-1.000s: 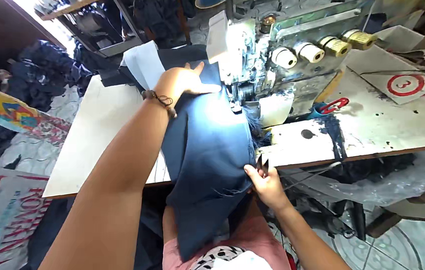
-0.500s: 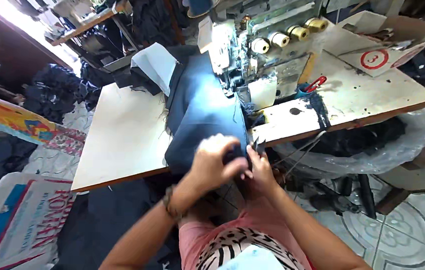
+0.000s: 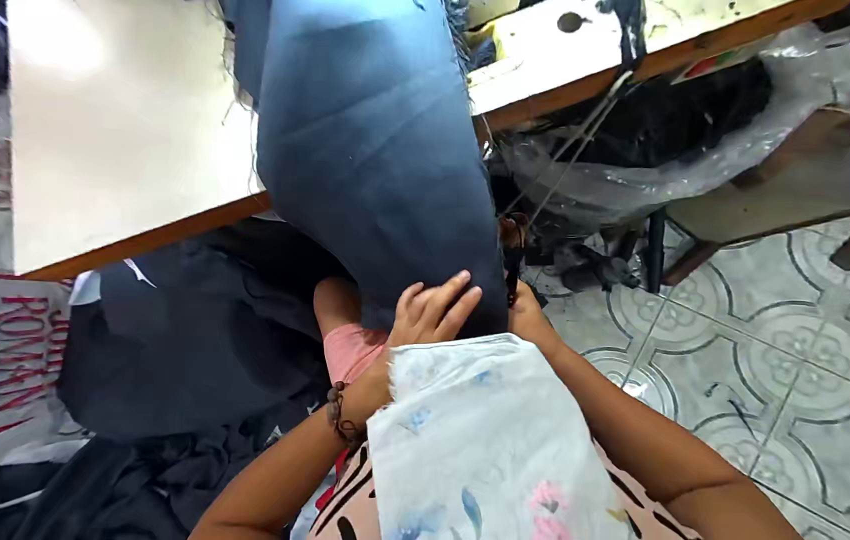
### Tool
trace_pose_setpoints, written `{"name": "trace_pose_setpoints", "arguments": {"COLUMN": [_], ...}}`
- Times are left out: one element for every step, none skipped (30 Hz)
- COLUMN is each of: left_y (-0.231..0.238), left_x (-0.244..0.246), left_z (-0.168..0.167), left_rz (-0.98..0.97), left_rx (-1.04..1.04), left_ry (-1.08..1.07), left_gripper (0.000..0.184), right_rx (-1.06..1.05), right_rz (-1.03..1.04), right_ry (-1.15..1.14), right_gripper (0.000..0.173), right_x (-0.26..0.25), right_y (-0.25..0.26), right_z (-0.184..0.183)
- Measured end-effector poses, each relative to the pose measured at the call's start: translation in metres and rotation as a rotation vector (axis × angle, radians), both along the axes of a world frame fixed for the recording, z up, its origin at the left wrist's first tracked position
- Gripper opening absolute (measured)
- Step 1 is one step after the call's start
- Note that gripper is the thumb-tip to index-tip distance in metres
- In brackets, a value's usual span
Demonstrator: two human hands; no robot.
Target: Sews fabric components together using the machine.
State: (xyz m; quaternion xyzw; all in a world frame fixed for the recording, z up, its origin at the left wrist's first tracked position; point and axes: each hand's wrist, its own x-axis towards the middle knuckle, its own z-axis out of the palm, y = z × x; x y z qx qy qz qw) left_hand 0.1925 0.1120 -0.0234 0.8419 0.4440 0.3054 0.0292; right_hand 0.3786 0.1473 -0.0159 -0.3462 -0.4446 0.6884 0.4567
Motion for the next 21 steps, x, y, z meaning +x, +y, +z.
{"name": "trace_pose_setpoints", "arguments": {"left_y": [0.000, 0.000, -0.003, -0.006, -0.008, -0.008, -0.008, -0.011, -0.018, -0.025, -0.030, -0.037, -0.045, -0.050, -0.052, -0.051, -0.050, -0.046, -0.043, -0.041, -0.040], "left_x": [0.001, 0.002, 0.004, 0.006, 0.007, 0.008, 0.006, 0.004, 0.002, 0.004, 0.005, 0.004, -0.003, -0.014, -0.014, -0.007, -0.001, 0.004, 0.006, 0.007, 0.008], "left_z": [0.004, 0.009, 0.013, 0.016, 0.016, 0.014, 0.011, 0.012, 0.027, 0.057, 0.083, 0.095, 0.088, 0.074, 0.070, 0.070, 0.070, 0.067, 0.062, 0.058, 0.057], "left_rz": [0.019, 0.023, 0.019, 0.009, -0.001, -0.017, -0.037, -0.056, -0.064, -0.041, 0.002, 0.050, 0.013, -0.065, -0.124, -0.166, -0.192, -0.192, -0.183, -0.178, -0.179], "left_rx": [0.029, 0.041, 0.050, 0.065, 0.087, 0.120, 0.127, 0.086, -0.050, -0.263, -0.480, -0.515, -0.326, -0.123, -0.007, 0.043, 0.045, 0.025, -0.002, -0.027, -0.038], "left_ry": [0.032, 0.065, 0.089, 0.093, 0.087, 0.067, 0.043, 0.028, 0.031, 0.035, 0.001, -0.112, -0.226, -0.238, -0.211, -0.163, -0.088, -0.013, 0.034, 0.049, 0.051], "left_gripper": [0.068, 0.075, 0.073, 0.070, 0.064, 0.055, 0.047, 0.040, 0.031, 0.024, 0.023, 0.019, 0.014, 0.012, 0.014, 0.016, 0.019, 0.022, 0.023, 0.024, 0.024], "right_rx": [-0.010, -0.017, -0.041, -0.060, -0.057, -0.047, -0.044, -0.056, -0.093, -0.116, -0.128, -0.132, -0.129, -0.110, -0.072, -0.027, 0.003, 0.033, 0.058, 0.070, 0.068], "right_rz": [-0.016, -0.025, -0.029, -0.027, -0.028, -0.040, -0.050, -0.049, -0.056, -0.052, -0.038, -0.013, 0.013, 0.037, 0.050, 0.053, 0.043, 0.033, 0.021, 0.003, -0.010], "right_ry": [0.002, 0.002, -0.002, -0.018, -0.018, -0.025, -0.030, -0.041, -0.040, -0.040, -0.033, -0.026, -0.001, 0.024, 0.027, 0.007, -0.024, -0.079, -0.133, -0.174, -0.189], "right_gripper": [0.025, 0.023, 0.022, 0.022, 0.022, 0.023, 0.024, 0.025, 0.025, 0.025, 0.026, 0.027, 0.026, 0.024, 0.023, 0.023, 0.022, 0.020, 0.018, 0.019, 0.021], "right_x": [0.000, 0.001, 0.000, 0.000, 0.000, -0.002, -0.003, -0.003, -0.003, -0.001, 0.002, 0.005, 0.007, 0.010, 0.011, 0.013, 0.013, 0.014, 0.015, 0.015, 0.016], "right_y": [-0.003, -0.006, -0.010, -0.013, -0.015, -0.015, -0.015, -0.016, -0.015, -0.015, -0.015, -0.015, -0.017, -0.019, -0.023, -0.026, -0.029, -0.031, -0.033, -0.033, -0.033], "right_z": [0.004, 0.008, 0.012, 0.017, 0.017, 0.016, 0.014, 0.015, 0.018, 0.019, 0.021, 0.022, 0.020, 0.017, 0.016, 0.017, 0.018, 0.016, 0.015, 0.014, 0.014]}}
